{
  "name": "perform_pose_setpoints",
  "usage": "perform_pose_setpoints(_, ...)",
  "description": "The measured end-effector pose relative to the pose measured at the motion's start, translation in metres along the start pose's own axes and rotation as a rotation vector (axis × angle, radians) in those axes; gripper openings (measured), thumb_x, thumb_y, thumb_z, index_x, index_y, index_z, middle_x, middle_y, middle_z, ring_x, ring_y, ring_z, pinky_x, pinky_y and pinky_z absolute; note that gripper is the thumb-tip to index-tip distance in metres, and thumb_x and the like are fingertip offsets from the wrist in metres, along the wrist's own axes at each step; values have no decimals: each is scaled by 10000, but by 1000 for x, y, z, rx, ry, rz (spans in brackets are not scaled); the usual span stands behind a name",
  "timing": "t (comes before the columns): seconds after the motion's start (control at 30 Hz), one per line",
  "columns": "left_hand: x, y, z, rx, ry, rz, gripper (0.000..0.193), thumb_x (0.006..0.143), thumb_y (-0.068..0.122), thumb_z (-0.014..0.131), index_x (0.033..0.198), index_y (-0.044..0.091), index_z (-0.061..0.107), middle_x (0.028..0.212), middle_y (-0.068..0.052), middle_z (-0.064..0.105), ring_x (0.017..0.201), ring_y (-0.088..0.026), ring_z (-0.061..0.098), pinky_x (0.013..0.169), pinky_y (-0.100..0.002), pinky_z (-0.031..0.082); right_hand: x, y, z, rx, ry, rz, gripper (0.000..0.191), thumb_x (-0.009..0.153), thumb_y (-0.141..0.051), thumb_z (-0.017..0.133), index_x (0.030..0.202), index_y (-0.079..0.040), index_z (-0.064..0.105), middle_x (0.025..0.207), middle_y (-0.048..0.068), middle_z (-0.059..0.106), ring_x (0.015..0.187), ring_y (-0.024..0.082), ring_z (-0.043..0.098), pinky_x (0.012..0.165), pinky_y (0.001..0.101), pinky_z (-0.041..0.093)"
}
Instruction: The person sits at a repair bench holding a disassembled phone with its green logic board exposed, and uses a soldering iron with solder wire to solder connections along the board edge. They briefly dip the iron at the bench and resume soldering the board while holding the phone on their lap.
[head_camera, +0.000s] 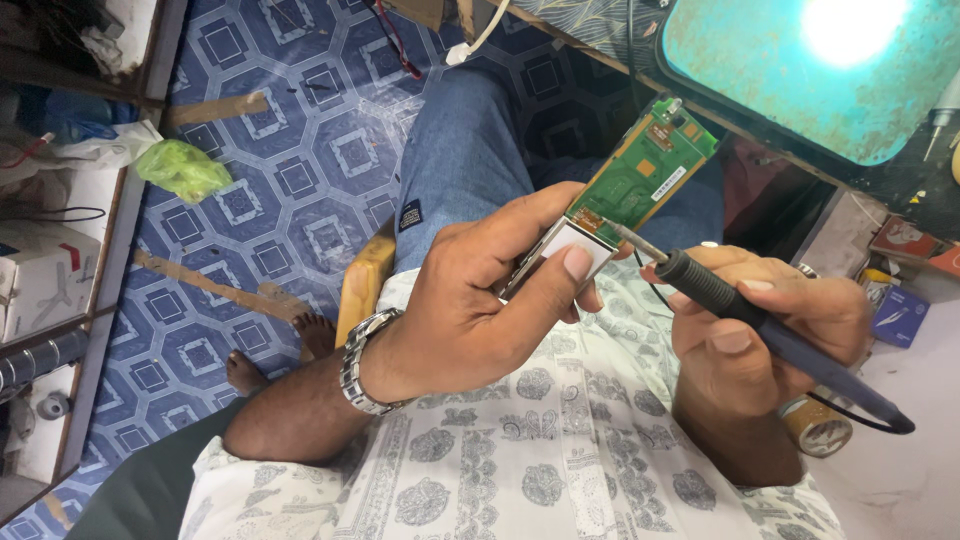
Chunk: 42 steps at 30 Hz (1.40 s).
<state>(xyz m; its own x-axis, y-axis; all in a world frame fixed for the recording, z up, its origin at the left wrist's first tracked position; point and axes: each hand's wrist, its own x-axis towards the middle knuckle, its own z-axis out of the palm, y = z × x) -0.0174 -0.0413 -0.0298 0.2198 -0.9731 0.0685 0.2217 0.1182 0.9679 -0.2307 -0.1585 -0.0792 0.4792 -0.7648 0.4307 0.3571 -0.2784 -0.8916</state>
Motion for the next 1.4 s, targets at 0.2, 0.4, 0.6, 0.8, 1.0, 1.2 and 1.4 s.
perform_pose_setpoints(0.2,0,1,0,-6,2,7,312,1180,94,541,1459,-44,521,1138,-74,757,859,-60,735,722,-192,624,3,2,2,16,-3,-35,300,1016,-189,678,1189,-2,520,963,187,707,787,203,743,794,466,674)
perform_pose_setpoints(0.4,0,1,0,-2,5,8,315,1180,97,539,1462,-41,518,1133,-71,756,858,-58,735,727,-195,631,3,3,4,32,-11,-28,290,1022,-179,678,1188,-12,507,932,167,687,757,196,721,799,486,679)
perform_pose_setpoints(0.6,1,-9,-2,-25,45,-45,367,1144,127,549,1470,-41,528,1148,-70,752,870,-77,725,723,-216,609,3,-3,11,150,21,19,304,1012,-136,717,1222,-49,515,861,142,673,732,213,698,767,438,652)
perform_pose_setpoints(0.8,4,-37,-6,-207,129,-222,410,1062,139,557,1434,-34,547,1155,-102,740,839,-98,696,694,-250,574,16,1,6,96,136,37,328,995,-69,708,1277,-25,545,1039,169,626,817,263,687,734,433,620)
perform_pose_setpoints(1.0,-14,-84,-12,-262,195,-272,376,1036,149,561,1373,-15,599,1134,-105,752,836,-109,697,690,-263,574,33,-1,-3,61,112,91,468,985,-190,664,1376,18,513,1149,229,660,1006,309,697,847,444,606)
perform_pose_setpoints(1.2,-23,-119,-22,-231,241,-282,362,1024,159,571,1351,14,629,1135,-78,755,837,-94,693,707,-242,564,61,-3,16,32,128,-30,207,1098,-113,680,1218,-7,548,981,156,657,842,180,652,767,343,583)
perform_pose_setpoints(1.4,-19,-124,-35,-245,255,-267,362,1015,170,565,1340,24,628,1119,-70,771,823,-91,699,696,-244,561,137,17,60,-392,144,-8,278,1006,18,717,1259,46,606,1121,161,692,859,142,676,738,285,594)
